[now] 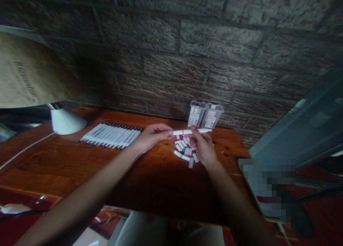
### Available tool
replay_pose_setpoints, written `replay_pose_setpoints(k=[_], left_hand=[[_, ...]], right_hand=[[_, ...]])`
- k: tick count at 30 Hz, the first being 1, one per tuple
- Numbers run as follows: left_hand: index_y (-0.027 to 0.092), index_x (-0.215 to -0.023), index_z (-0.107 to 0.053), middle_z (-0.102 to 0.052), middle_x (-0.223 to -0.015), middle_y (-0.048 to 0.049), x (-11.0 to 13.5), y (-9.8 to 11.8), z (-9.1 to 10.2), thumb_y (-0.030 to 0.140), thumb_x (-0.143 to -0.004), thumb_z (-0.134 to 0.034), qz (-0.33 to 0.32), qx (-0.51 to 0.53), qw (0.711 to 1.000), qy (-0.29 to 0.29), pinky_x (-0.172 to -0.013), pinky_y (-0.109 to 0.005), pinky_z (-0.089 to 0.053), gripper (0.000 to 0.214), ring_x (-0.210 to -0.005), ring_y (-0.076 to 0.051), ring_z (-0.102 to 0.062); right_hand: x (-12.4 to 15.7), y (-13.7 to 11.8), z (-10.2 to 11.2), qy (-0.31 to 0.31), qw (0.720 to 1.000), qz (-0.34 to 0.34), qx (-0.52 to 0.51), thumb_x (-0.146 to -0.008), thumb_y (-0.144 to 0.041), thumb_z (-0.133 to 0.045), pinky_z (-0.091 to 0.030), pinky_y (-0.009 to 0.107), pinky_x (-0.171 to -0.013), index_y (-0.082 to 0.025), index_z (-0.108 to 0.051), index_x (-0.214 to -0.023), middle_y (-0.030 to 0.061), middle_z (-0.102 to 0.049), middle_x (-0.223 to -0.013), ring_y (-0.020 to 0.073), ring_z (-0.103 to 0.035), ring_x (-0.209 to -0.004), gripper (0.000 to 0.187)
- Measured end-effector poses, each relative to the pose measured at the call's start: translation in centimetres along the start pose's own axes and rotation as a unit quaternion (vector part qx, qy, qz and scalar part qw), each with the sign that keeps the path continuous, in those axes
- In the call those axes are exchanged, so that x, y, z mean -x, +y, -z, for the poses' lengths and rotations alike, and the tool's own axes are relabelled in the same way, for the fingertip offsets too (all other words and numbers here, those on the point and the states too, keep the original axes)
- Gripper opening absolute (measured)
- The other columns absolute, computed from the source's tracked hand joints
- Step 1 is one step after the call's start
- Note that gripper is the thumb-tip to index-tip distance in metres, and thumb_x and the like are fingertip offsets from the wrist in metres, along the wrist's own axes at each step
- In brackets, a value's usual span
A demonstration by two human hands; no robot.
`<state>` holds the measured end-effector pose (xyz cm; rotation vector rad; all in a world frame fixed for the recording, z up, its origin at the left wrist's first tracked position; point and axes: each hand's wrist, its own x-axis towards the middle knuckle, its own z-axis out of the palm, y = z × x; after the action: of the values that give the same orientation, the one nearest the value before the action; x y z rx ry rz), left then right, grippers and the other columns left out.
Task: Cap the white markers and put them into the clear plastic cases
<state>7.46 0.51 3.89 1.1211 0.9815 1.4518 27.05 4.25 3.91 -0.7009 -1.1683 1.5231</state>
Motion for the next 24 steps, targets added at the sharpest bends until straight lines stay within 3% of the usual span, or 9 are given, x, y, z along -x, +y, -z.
replay_pose_setpoints(k=[5, 10, 18, 24], left_hand=[[0.013, -0.088, -0.075, -0.076, -0.080, -0.0050, 0.0, 0.6, 1.2, 0.023, -0.063, -0.088, 0.061, -0.080, 0.991, -0.086, -0.072, -0.027, -0.057, 0.030, -0.070, -0.014, -0.070], [0.014, -0.094, -0.075, -0.077, -0.089, -0.0055, -0.3, 0.2, 2.5, 0.017, -0.063, -0.086, 0.097, -0.139, 0.969, -0.181, -0.077, -0.028, -0.056, 0.034, -0.077, -0.015, -0.071], [0.015, -0.097, -0.075, -0.077, -0.092, -0.0052, -0.5, -0.7, 3.0, 0.017, -0.066, -0.083, 0.076, -0.190, 0.953, -0.223, -0.081, -0.028, -0.054, 0.032, -0.083, -0.015, -0.070], [0.014, -0.089, -0.075, -0.076, -0.087, -0.0057, -0.7, -2.3, 3.6, 0.023, -0.067, -0.083, 0.036, -0.233, 0.939, -0.250, -0.078, -0.027, -0.053, 0.025, -0.080, -0.016, -0.069]], right_hand=[[0.5, -0.1, 0.3, -0.017, 0.987, 0.048, 0.153, -0.080, -0.054, -0.068, -0.027, 0.023, -0.043, -0.015, -0.072, -0.068, -0.0053, -0.046, -0.043, 0.0064, -0.036, -0.040, 0.041], [1.0, 0.7, -0.1, -0.030, 0.964, 0.056, 0.260, -0.082, -0.051, -0.067, -0.040, 0.024, -0.049, -0.015, -0.072, -0.066, 0.0022, -0.066, -0.057, 0.0113, -0.055, -0.048, 0.039], [0.9, 2.0, 0.2, -0.082, 0.949, 0.063, 0.297, -0.086, -0.050, -0.062, -0.044, 0.025, -0.052, -0.017, -0.072, -0.074, 0.0045, -0.072, -0.068, 0.0148, -0.063, -0.056, 0.037], [1.2, 2.5, -0.1, -0.103, 0.880, 0.157, 0.437, -0.088, -0.039, -0.062, -0.043, 0.025, -0.060, -0.018, -0.071, -0.071, 0.0030, -0.072, -0.068, 0.0156, -0.064, -0.063, 0.028]])
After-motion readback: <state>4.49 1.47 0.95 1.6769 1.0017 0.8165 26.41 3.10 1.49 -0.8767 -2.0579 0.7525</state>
